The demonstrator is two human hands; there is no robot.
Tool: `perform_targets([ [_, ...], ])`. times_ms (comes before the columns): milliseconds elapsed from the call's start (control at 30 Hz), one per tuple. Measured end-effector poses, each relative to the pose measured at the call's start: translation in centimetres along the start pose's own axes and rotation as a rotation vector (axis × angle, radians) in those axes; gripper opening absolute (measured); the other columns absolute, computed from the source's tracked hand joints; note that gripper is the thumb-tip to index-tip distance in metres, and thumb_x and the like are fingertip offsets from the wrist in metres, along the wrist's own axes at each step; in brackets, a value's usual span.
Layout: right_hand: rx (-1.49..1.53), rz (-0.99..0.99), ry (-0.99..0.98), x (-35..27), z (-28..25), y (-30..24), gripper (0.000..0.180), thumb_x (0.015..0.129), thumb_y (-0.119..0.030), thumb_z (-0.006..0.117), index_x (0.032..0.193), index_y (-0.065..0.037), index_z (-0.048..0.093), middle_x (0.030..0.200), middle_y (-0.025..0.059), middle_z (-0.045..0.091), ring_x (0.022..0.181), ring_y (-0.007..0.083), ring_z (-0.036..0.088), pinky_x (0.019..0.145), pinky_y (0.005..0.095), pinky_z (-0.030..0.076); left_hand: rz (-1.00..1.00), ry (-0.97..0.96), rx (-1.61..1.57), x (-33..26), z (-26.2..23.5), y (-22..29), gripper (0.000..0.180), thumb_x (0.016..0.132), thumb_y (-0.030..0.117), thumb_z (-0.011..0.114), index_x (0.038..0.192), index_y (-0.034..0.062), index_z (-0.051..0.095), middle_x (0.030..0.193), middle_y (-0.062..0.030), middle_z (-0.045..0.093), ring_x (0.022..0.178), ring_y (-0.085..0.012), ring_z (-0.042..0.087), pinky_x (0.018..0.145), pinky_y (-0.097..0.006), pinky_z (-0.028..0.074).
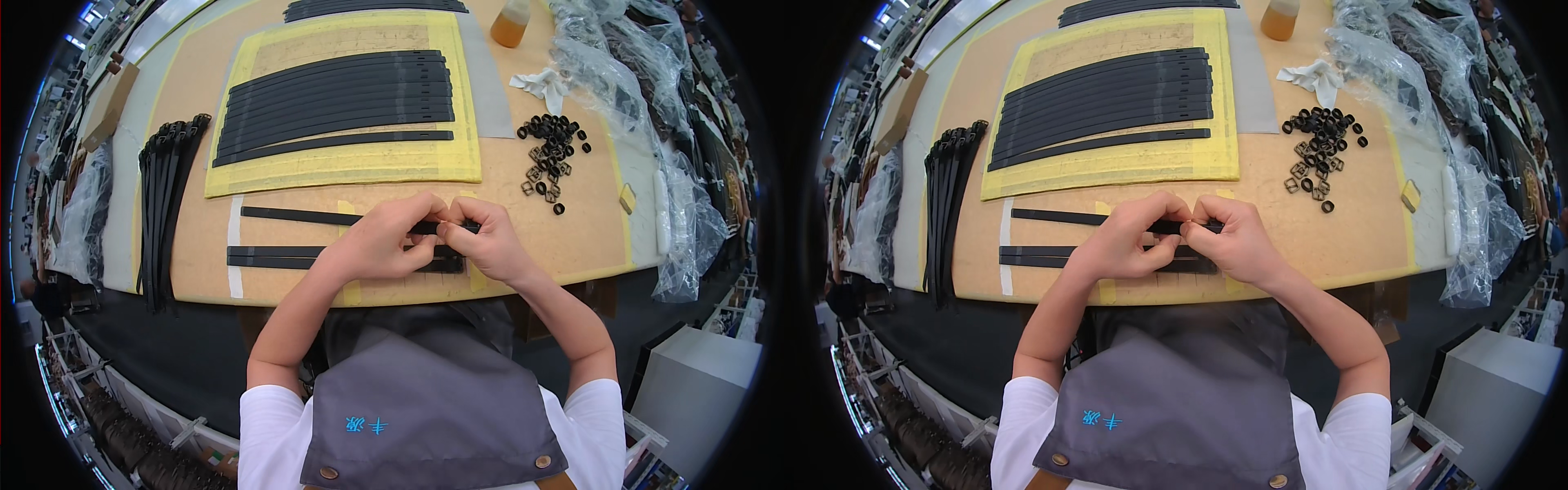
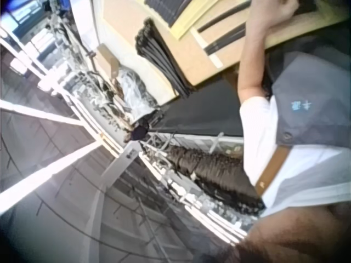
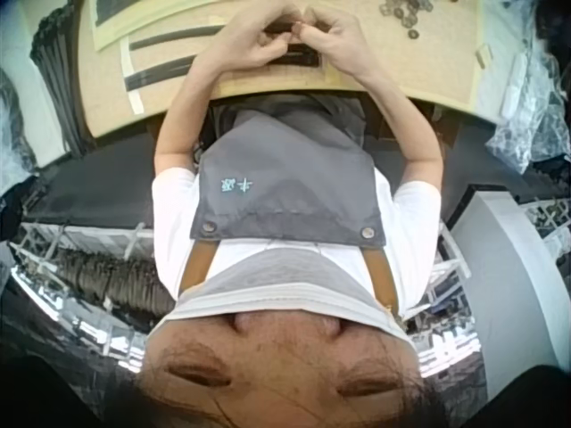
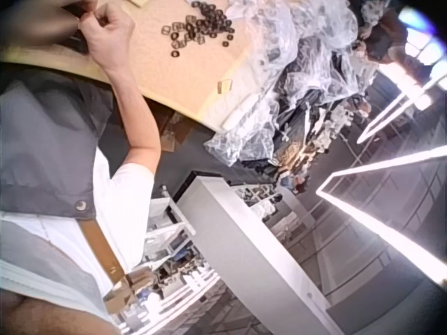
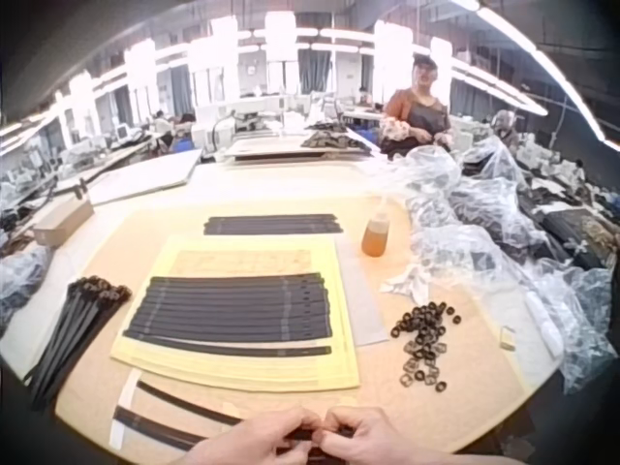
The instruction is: The person assembles black leather belts by hand at a factory workstation. They pick up a belt strap and a metal buckle, insert the strap into the buckle, and then place the finished belt into a pile on the left side of the table. The process is repeated continuously throughout the video.
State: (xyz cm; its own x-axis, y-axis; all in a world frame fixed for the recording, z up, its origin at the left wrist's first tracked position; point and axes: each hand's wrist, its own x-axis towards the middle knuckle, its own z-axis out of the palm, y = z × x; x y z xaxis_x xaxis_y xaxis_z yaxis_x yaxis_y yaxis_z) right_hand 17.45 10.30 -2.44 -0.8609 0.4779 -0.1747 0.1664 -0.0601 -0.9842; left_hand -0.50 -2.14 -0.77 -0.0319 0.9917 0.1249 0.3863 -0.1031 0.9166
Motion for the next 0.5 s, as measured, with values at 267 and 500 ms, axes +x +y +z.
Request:
perform_targets([
  [267,-0.538,-0.118,0.041,4.4,-1.9,-3.4,0.029,0.092,-0.031,0.079,0.095,-0.003,0.071,0.084,0.0105,0.071,0.078,0.0199,0.067,0.071,0.0357,0.052,-0.057,0.159,0.197,-4.9,-2.4,-1.4,0.012,0.092,-0.001,0.068,0.104,-0.0020,0.065,0.100,-0.0136,0.067,0.094,-0.0290,0.067,0.084,-0.037,0.054],
  [500,-1.005,-0.401,0.289,9.8,-3.8,-0.4,0.020,0.092,-0.018,0.075,0.100,-0.002,0.066,0.090,0.0129,0.067,0.089,0.0322,0.064,0.084,0.0406,0.053,0.064,0.168,0.480,-5.4,-0.3,-2.1,0.011,0.089,-0.002,0.069,0.098,0.0000,0.063,0.100,-0.0127,0.060,0.096,-0.0319,0.057,0.088,-0.040,0.048],
])
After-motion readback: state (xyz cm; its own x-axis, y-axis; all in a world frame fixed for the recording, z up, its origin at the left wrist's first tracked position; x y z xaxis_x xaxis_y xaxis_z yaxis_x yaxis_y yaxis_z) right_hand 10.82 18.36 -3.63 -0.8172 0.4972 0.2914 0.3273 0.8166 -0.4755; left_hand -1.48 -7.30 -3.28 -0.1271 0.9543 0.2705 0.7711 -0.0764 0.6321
